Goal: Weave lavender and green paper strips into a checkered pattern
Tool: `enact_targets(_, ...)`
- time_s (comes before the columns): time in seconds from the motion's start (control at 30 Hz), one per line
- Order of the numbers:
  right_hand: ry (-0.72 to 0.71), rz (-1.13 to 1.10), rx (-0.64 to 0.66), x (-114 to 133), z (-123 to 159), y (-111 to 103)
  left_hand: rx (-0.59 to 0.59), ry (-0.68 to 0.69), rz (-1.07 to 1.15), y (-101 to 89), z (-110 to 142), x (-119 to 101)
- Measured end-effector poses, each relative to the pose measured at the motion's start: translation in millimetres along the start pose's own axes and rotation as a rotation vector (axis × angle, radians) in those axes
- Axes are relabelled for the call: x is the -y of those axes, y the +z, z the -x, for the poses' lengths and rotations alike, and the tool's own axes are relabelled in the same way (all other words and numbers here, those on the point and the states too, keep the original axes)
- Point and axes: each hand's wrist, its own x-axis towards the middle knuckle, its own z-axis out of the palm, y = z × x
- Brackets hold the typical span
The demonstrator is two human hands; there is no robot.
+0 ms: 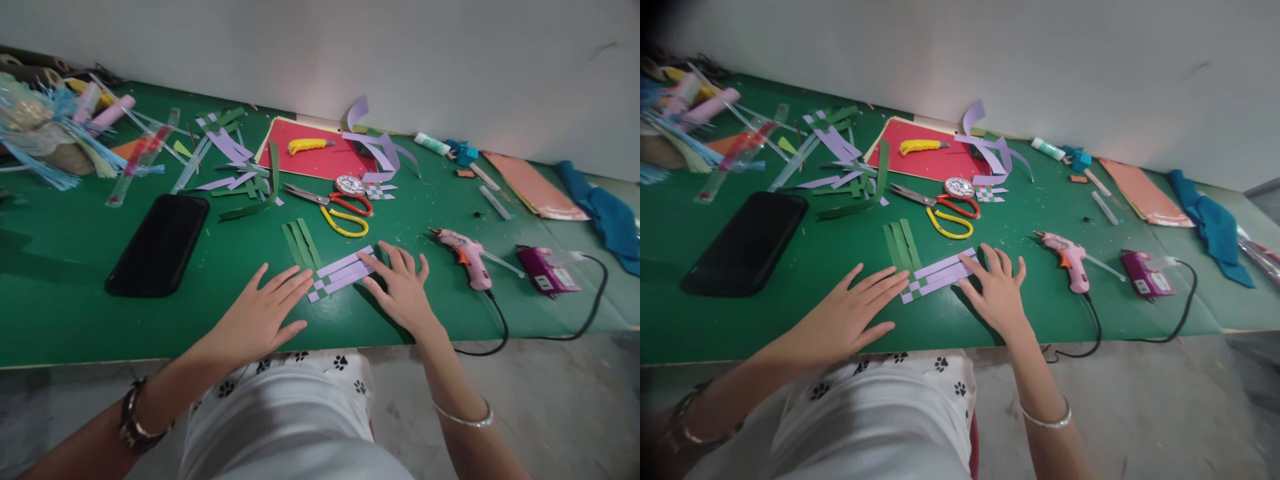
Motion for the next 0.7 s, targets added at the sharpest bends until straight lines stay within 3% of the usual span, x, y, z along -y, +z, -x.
enact_targets(0.7,0.058,0.145,-0.037,0.4,0.7,2.5,-0.062,0.014,-0.009,8.9,0.4,2.7)
